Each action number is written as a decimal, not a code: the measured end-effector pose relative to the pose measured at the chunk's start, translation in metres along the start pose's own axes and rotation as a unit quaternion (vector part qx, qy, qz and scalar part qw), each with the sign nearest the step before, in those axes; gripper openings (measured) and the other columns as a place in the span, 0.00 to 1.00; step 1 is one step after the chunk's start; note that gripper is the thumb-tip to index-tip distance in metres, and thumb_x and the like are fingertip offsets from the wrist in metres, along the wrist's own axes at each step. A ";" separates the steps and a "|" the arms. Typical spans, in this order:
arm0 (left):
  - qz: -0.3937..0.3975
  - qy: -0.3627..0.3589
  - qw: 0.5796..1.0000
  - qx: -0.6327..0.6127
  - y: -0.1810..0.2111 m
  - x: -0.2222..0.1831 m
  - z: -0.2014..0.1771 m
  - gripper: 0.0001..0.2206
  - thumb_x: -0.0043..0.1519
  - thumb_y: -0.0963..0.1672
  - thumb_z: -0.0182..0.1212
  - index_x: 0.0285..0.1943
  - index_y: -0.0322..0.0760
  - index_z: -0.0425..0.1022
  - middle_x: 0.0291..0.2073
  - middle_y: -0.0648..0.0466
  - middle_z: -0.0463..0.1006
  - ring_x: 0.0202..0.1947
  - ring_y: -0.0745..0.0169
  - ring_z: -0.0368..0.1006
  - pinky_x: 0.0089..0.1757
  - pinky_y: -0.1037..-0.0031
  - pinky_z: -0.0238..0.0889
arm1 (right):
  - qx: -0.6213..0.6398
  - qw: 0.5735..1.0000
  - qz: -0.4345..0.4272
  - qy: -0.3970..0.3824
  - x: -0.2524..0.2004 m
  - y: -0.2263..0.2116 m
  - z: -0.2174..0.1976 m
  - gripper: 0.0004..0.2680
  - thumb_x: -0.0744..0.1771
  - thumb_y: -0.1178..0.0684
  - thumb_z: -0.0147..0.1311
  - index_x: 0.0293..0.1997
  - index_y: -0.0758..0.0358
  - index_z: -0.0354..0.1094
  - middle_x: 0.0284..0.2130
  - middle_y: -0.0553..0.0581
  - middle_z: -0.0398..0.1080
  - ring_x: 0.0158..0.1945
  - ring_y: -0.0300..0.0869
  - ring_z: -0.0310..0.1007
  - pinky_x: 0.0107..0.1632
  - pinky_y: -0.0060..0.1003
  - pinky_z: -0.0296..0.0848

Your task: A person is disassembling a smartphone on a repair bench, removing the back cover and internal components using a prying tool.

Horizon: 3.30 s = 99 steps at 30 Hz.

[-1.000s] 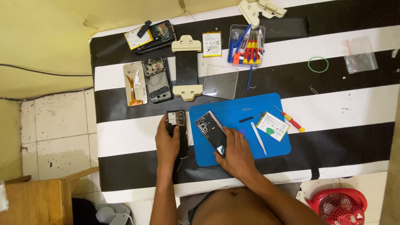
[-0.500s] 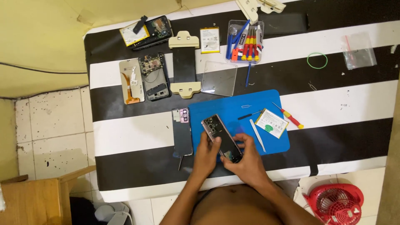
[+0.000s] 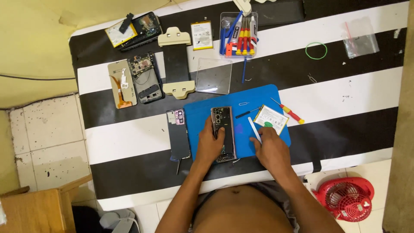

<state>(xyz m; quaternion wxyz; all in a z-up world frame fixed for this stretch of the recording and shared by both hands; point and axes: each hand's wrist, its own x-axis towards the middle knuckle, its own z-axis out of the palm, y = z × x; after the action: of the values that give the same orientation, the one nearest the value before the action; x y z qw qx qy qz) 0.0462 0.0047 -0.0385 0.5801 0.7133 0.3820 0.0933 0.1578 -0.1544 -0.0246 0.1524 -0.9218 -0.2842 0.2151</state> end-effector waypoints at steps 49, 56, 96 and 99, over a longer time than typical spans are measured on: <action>0.191 0.081 0.927 0.313 -0.027 -0.002 -0.004 0.21 0.66 0.48 0.50 0.71 0.58 0.67 0.72 0.68 0.63 0.47 0.54 0.75 0.36 0.70 0.76 | 0.582 0.798 -0.158 0.017 0.073 0.031 0.082 0.07 0.71 0.64 0.49 0.51 0.70 0.51 0.34 0.71 0.74 0.31 0.55 0.81 0.33 0.43 0.86; 0.159 0.094 0.943 0.277 -0.029 -0.004 -0.004 0.26 0.65 0.48 0.55 0.74 0.42 0.60 0.73 0.50 0.60 0.60 0.45 0.71 0.39 0.65 0.77 | 0.569 0.807 -0.151 0.039 0.065 0.026 0.076 0.06 0.72 0.63 0.46 0.49 0.70 0.51 0.35 0.70 0.74 0.32 0.53 0.80 0.35 0.43 0.85; 0.139 0.171 0.956 0.192 -0.019 0.060 -0.009 0.03 0.62 0.45 0.59 0.36 0.46 0.78 0.35 0.60 0.74 0.29 0.47 0.80 0.30 0.60 0.75 | 0.471 0.814 -0.337 -0.044 0.167 0.002 0.051 0.07 0.73 0.54 0.43 0.51 0.65 0.50 0.30 0.64 0.70 0.28 0.47 0.74 0.36 0.40 0.78; 0.134 0.163 0.957 0.199 -0.017 0.059 -0.011 0.03 0.62 0.45 0.59 0.37 0.46 0.77 0.36 0.60 0.73 0.29 0.49 0.80 0.30 0.60 0.75 | 0.471 0.813 -0.339 -0.053 0.166 -0.002 0.050 0.07 0.73 0.54 0.43 0.51 0.65 0.49 0.30 0.64 0.69 0.28 0.48 0.74 0.36 0.42 0.78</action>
<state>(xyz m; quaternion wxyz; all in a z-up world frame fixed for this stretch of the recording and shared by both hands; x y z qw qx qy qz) 0.0731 0.0523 -0.0689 0.3386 0.8341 0.3831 0.2069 0.2565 -0.0469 -0.1187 0.6155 -0.5702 -0.4502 0.3055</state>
